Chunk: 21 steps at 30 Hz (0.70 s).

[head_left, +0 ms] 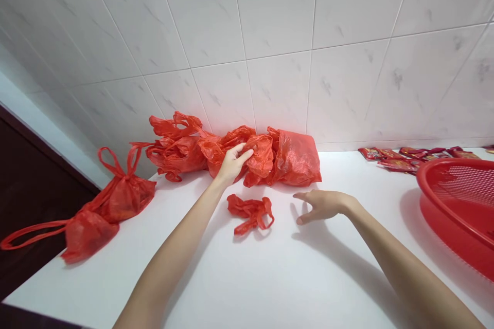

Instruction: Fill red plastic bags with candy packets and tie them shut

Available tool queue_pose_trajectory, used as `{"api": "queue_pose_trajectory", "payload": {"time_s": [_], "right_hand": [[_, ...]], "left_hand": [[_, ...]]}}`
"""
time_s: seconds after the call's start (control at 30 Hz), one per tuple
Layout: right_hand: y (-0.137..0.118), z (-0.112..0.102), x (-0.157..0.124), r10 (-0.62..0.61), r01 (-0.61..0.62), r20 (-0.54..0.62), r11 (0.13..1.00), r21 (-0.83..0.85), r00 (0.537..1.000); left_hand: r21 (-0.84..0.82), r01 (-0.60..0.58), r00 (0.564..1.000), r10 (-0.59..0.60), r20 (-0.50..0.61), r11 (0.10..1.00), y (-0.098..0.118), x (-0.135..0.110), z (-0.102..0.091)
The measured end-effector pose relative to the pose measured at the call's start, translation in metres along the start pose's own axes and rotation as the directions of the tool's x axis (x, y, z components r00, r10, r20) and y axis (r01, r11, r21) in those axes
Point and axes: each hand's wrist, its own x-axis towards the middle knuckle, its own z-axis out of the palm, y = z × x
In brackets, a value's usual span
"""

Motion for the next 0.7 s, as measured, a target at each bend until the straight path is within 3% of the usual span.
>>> {"api": "queue_pose_trajectory", "payload": {"time_s": [0.13,0.23,0.33,0.4,0.47,0.53,0.6,0.63,0.7], "right_hand": [[0.004,-0.002,0.0,-0.131,0.233,-0.301,0.913,0.335,0.945],[-0.003,-0.003,-0.001,-0.159,0.424,-0.502,0.772,0.473,0.85],[-0.009,-0.006,-0.003,-0.18,0.56,-0.611,0.65,0.514,0.77],[-0.009,-0.011,-0.008,-0.147,0.568,-0.634,0.626,0.534,0.759],[-0.004,-0.02,-0.017,-0.074,0.551,-0.68,0.653,0.52,0.73],[0.003,-0.029,-0.028,-0.002,0.545,-0.756,0.694,0.47,0.655],[0.009,-0.038,-0.039,0.044,0.543,-0.803,0.715,0.44,0.594],[0.011,-0.041,-0.044,0.062,0.543,-0.816,0.717,0.438,0.575],[0.014,-0.046,-0.052,0.096,0.548,-0.83,0.709,0.444,0.549]], "left_hand": [[-0.403,0.166,0.985,-0.135,0.104,0.9,0.009,-0.02,0.011],[-0.426,0.281,0.957,-0.214,0.198,0.86,0.013,-0.033,0.02],[-0.369,0.265,0.941,-0.155,0.301,0.891,0.018,-0.046,0.024],[-0.239,0.224,0.912,-0.117,0.394,0.945,0.022,-0.057,0.022],[0.035,0.202,0.843,-0.192,0.503,0.979,0.026,-0.07,0.016],[0.379,0.131,0.752,-0.341,0.565,0.916,0.028,-0.085,0.009],[0.607,0.009,0.688,-0.446,0.573,0.795,0.024,-0.096,0.004],[0.657,-0.034,0.675,-0.468,0.571,0.753,0.02,-0.099,0.002],[0.659,-0.044,0.675,-0.464,0.573,0.751,0.011,-0.097,0.001]]}}
